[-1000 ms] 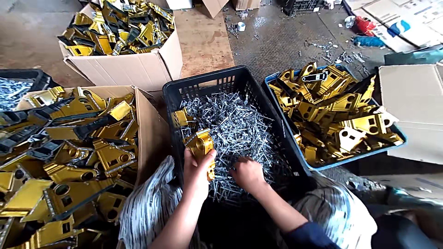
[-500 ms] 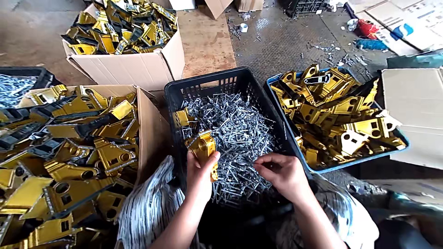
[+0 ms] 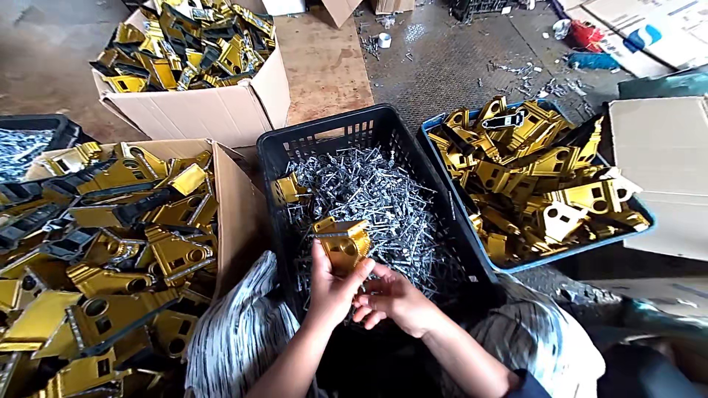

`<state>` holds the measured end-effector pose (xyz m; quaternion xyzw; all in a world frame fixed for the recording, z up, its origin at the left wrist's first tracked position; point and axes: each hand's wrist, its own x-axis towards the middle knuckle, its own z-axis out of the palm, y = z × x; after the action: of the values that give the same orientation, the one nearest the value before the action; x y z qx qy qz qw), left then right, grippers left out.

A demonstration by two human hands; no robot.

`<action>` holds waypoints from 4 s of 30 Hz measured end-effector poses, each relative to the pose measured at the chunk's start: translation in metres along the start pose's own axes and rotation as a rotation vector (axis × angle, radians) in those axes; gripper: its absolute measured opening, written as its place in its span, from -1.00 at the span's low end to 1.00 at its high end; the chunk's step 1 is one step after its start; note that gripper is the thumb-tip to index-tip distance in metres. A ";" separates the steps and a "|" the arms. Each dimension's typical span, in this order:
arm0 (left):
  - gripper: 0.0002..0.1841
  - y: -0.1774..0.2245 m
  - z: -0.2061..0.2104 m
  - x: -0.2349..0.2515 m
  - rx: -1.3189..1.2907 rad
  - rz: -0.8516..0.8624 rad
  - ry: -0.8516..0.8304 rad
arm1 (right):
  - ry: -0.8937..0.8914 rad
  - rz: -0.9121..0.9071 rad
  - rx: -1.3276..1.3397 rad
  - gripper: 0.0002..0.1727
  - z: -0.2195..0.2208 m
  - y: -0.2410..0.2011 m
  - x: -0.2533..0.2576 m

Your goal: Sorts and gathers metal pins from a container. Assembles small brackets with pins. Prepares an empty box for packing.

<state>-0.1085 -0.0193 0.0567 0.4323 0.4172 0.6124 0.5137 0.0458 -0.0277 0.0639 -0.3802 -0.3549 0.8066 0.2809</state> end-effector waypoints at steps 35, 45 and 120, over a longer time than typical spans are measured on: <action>0.11 -0.001 0.004 -0.006 -0.397 -0.479 -0.151 | 0.406 -0.920 -0.325 -0.86 -0.010 0.000 0.018; 0.05 -0.003 -0.004 -0.009 -0.224 -0.369 -0.378 | 0.320 -1.150 -0.647 -0.42 -0.029 0.013 0.031; 0.12 -0.002 -0.006 0.011 -0.110 -0.420 -0.319 | 0.275 -0.954 -0.328 -0.44 -0.021 0.007 0.033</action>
<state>-0.1146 -0.0086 0.0544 0.3989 0.3776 0.4384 0.7115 0.0436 -0.0007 0.0346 -0.3177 -0.5701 0.4652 0.5981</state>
